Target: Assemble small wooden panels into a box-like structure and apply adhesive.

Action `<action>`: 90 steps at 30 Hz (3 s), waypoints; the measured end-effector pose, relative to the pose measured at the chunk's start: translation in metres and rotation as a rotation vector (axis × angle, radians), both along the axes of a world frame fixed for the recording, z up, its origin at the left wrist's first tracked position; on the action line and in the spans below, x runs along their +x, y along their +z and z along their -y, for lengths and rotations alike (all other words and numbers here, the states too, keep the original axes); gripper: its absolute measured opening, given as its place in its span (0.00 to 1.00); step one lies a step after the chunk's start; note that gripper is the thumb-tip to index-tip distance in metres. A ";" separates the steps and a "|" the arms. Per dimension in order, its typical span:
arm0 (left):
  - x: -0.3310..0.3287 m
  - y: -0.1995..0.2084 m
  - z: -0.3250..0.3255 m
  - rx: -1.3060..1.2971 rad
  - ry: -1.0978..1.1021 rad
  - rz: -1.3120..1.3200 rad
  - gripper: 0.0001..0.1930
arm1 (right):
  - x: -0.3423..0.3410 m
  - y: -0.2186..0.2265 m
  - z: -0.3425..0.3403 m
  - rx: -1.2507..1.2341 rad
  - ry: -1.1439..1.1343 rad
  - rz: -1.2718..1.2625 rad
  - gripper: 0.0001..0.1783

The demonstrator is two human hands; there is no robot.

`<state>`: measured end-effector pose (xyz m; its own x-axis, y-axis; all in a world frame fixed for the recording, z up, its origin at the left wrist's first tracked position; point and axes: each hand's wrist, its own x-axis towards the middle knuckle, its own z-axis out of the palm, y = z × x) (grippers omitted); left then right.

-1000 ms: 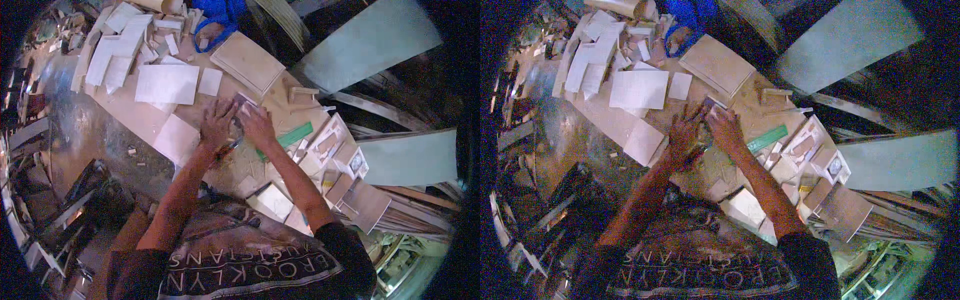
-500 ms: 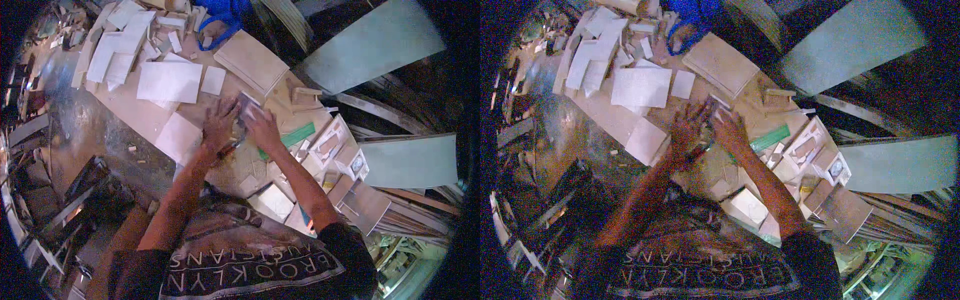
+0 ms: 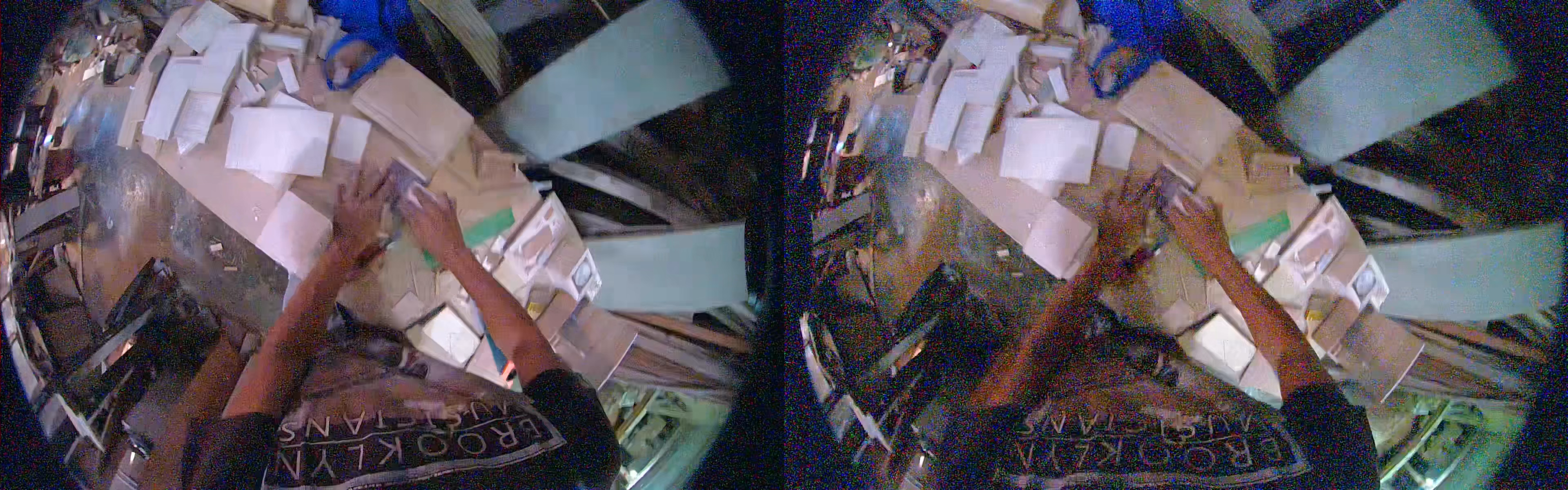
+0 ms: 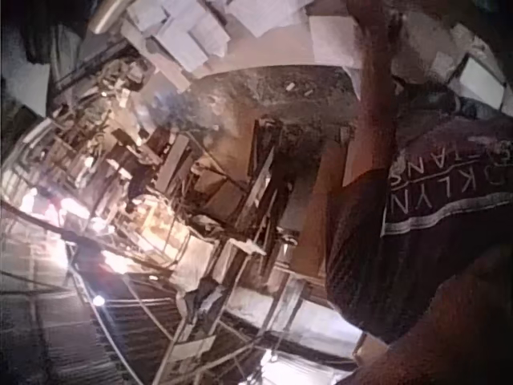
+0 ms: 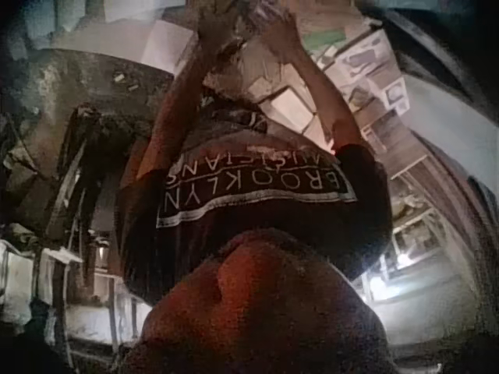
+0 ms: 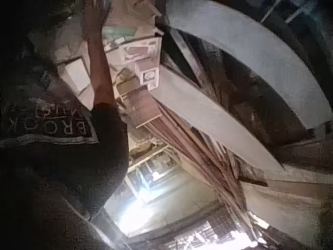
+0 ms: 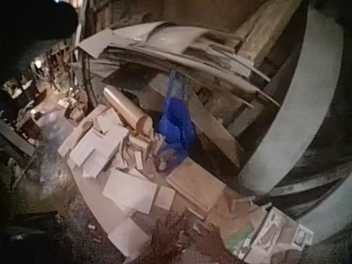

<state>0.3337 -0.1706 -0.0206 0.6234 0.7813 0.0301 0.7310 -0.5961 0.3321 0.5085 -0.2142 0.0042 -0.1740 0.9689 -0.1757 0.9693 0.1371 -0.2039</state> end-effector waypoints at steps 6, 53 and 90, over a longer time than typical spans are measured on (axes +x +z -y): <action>0.002 0.015 -0.004 -0.110 -0.019 0.079 0.46 | 0.003 -0.002 0.005 0.046 0.039 0.007 0.20; -0.003 -0.006 0.021 -0.059 0.024 0.065 0.22 | 0.023 0.037 0.036 0.095 -0.093 -0.217 0.24; 0.017 -0.001 -0.051 0.015 -0.275 -0.380 0.32 | 0.018 -0.009 0.007 0.230 0.054 -0.147 0.23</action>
